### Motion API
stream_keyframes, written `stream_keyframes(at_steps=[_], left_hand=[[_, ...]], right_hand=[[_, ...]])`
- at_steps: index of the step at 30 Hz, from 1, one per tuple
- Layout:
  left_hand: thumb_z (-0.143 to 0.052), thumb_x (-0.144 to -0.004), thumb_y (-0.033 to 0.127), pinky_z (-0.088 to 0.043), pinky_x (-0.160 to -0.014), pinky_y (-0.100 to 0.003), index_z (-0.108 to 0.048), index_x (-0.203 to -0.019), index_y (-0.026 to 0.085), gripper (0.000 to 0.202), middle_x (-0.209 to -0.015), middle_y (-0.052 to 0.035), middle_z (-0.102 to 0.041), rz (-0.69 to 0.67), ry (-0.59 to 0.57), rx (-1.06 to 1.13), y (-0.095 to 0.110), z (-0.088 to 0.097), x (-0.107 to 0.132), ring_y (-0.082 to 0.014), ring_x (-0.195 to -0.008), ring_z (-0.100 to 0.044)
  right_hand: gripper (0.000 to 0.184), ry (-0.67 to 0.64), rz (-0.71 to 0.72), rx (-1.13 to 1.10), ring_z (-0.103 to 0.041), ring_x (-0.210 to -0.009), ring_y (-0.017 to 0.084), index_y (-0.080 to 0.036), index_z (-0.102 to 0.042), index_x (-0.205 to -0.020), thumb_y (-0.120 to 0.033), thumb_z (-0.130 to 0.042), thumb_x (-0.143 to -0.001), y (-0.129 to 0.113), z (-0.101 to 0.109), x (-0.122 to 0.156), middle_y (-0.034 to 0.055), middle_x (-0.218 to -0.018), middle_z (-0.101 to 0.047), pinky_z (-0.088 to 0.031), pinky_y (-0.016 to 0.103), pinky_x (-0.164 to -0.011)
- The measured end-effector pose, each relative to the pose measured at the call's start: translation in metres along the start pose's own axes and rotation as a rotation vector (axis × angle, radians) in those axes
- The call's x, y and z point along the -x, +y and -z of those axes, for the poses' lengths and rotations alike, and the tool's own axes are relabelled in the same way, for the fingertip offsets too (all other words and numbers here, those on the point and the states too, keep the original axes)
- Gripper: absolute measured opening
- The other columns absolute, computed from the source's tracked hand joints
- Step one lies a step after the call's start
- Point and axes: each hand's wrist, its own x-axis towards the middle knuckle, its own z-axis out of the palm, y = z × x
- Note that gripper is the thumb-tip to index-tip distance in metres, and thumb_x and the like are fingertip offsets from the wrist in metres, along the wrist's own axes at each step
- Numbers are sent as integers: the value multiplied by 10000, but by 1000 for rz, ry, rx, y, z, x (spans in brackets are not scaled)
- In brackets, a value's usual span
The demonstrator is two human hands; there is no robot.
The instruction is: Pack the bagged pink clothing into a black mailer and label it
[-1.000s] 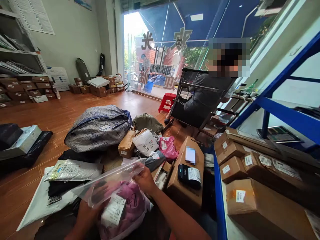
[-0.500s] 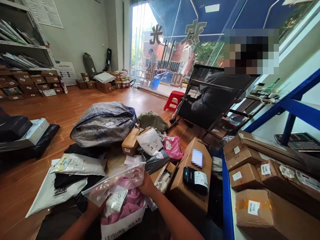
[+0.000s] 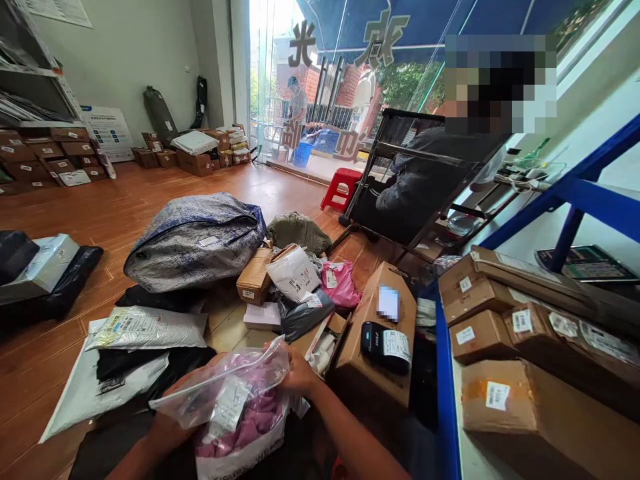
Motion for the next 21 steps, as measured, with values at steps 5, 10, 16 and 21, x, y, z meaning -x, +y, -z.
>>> stream_keyframes(at_steps=[5,10,16,21], left_hand=[[-674,-744,564,-477,-979,-566,-148,-1514,262,980,-1429,-186,-476,35,-49,252,28,43,4,-362,-1310,-445],[-603,-828,110,-546,-950,-381,-606,-1198,312,421,-1002,-27,-754,-409,-178,37,32,44,8,-211,-1036,-680],[-635,-815,192,-540,-959,-347,-667,-1120,291,321,-1054,-37,-747,-554,-387,-238,48,38,21,-211,-1063,-668],[-643,-807,365,-591,-842,-301,-593,-1247,349,443,-1062,-17,-745,-428,-524,-221,70,37,11,-235,-1009,-691]], right_hand=[[738,-132,18,-58,-491,-1246,303,-243,-605,-1212,-487,-855,-562,-26,14,16,113,-1426,-442,-410,433,-1013],[143,107,182,47,-577,-1157,258,-240,-717,-791,-332,-794,-713,-15,8,14,72,-1012,-695,-431,442,-1005],[288,-20,173,24,-555,-1209,268,-266,-744,-964,-310,-818,-689,-10,17,33,85,-1111,-700,-363,491,-1068],[159,-13,74,-24,-478,-1291,283,-242,-763,-695,-398,-795,-704,5,17,40,96,-1124,-703,-336,485,-1076]])
